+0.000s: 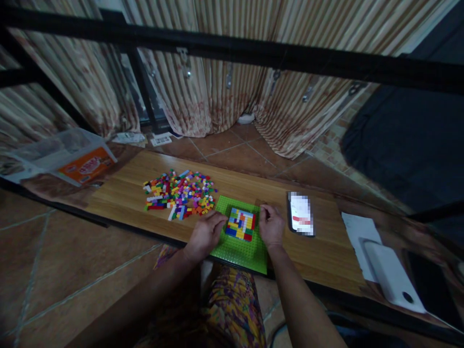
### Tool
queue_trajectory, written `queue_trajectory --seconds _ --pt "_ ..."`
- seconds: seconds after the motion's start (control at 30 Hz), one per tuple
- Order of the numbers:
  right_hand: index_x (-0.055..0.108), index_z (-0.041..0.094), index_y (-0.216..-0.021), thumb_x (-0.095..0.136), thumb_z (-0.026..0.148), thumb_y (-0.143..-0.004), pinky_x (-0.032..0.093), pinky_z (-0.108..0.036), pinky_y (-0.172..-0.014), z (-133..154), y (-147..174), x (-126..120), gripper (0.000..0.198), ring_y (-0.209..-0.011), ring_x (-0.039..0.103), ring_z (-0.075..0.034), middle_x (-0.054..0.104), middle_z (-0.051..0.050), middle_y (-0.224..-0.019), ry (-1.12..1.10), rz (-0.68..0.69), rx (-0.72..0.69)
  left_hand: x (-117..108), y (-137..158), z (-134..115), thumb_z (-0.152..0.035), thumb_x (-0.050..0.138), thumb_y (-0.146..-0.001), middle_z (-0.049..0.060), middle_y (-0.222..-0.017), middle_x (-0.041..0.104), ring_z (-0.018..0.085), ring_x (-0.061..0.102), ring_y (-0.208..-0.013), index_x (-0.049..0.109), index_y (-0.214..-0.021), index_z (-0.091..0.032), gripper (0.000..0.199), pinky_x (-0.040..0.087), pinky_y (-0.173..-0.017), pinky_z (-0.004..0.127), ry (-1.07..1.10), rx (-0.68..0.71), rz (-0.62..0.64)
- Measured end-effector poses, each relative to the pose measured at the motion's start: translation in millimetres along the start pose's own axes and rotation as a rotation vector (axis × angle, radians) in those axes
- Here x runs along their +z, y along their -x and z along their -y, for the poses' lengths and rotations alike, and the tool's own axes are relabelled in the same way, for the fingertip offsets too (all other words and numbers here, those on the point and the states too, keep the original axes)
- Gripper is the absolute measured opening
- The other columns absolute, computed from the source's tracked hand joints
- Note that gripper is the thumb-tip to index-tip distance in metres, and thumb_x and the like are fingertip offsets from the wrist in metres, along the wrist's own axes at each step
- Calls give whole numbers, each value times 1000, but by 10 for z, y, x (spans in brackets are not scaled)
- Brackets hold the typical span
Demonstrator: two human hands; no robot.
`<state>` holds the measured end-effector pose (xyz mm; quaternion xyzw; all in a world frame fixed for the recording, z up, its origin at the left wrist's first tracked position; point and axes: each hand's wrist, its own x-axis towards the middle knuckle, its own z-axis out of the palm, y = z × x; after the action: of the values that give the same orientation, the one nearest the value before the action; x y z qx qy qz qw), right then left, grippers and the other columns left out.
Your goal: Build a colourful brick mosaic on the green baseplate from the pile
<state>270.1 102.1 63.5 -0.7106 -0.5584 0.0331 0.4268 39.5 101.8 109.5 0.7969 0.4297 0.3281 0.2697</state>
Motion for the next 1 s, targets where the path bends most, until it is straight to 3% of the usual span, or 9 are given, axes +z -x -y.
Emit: queue_trajectory --seconds 0.3,1.0 --pt "68 17 -90 43 41 -89 48 -36 -79 35 -5 5 35 -83 63 -23 69 -10 -88 -20 -8 17 139 -206 -103 -16 45 -92 2 -97 67 16 60 -94 67 -100 -23 25 50 -86 28 -184 159 181" --pt "68 17 -92 42 46 -89 49 -35 -76 -45 13 3 39 -81 64 -23 70 -11 -89 23 4 3 189 -237 -141 -21 49 -92 1 -89 69 16 60 -89 69 -88 -21 21 42 -92 32 -203 125 186"
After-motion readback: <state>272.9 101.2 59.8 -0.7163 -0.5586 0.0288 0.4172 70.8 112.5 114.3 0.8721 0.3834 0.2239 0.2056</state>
